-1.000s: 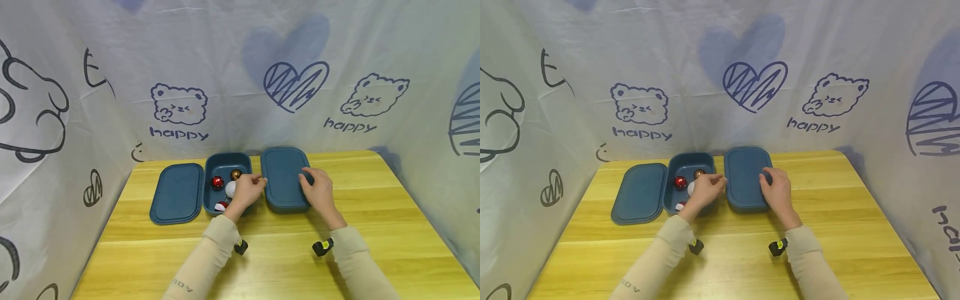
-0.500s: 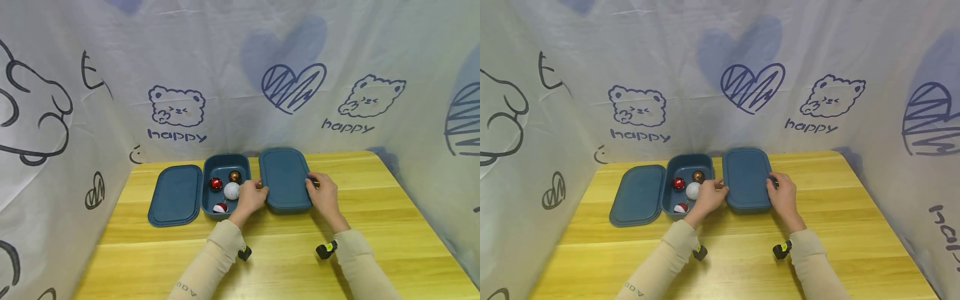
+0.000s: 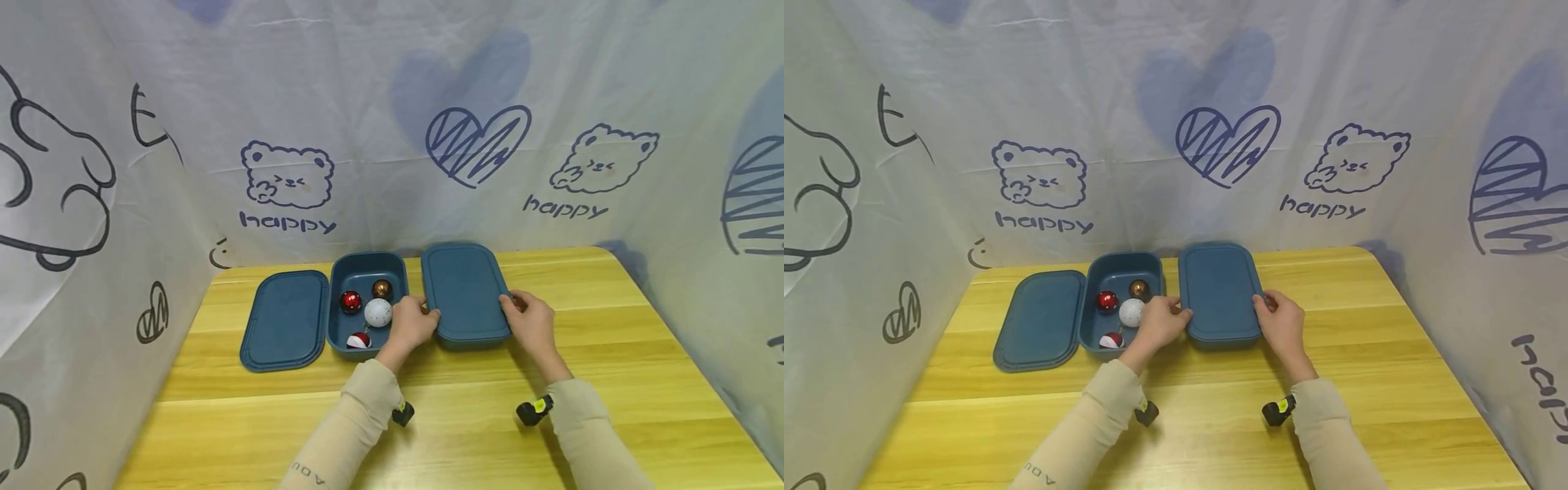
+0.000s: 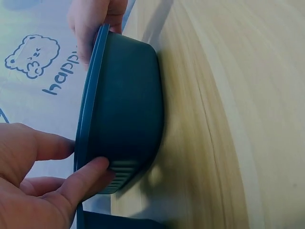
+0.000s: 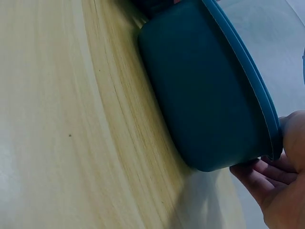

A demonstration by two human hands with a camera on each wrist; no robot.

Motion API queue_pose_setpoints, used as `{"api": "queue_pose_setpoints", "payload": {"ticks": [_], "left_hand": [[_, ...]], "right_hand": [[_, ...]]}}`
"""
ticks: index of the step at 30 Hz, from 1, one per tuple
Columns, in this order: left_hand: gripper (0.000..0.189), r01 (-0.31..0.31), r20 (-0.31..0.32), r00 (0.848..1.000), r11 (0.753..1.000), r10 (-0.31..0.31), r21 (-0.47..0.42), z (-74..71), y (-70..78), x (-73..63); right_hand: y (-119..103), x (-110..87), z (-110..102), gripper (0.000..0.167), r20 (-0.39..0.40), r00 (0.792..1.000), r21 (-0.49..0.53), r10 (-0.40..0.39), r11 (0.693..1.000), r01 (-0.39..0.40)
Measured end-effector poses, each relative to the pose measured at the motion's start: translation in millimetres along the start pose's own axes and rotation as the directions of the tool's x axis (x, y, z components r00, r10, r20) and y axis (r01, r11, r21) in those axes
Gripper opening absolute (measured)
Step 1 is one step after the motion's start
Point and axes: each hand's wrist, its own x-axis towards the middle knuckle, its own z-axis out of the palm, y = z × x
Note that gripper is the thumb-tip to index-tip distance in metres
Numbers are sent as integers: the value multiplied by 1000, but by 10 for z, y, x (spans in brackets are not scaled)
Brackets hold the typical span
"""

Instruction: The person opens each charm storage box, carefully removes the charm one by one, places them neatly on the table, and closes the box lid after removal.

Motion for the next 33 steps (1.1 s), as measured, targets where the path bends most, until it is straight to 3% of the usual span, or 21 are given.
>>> {"api": "queue_pose_setpoints", "payload": {"ticks": [6, 11, 13, 17, 20, 24, 33], "left_hand": [[18, 20, -40, 999, 1000, -19, 14, 44, 7, -18], [23, 19, -41, 999, 1000, -18, 13, 56, 8, -32], [21, 25, -30, 999, 1000, -25, -6, 57, 3, -35], [44, 77, 17, 997, 993, -76, -93, 49, -8, -40], [50, 122, 59, 992, 982, -115, -142, 35, -10, -46], [52, 146, 79, 988, 977, -135, -156, 23, -15, -50], [51, 139, 74, 989, 980, -129, -143, 15, -12, -47]], "right_hand": [[51, 1, -4, 39, -6, 1000, 6, 31, 1000, -31], [72, 5, 9, 38, -17, 999, 18, 29, 999, -29], [71, 4, 6, 38, -19, 999, 19, 26, 1000, -26], [64, -2, -8, 38, -15, 1000, 20, 17, 1000, -17], [56, -4, -18, 38, -11, 1000, 17, 18, 1000, -18], [51, -1, -23, 40, -2, 1000, 9, 25, 1000, -25], [34, -17, -34, 42, -1, 999, 19, 35, 999, -35]]}}
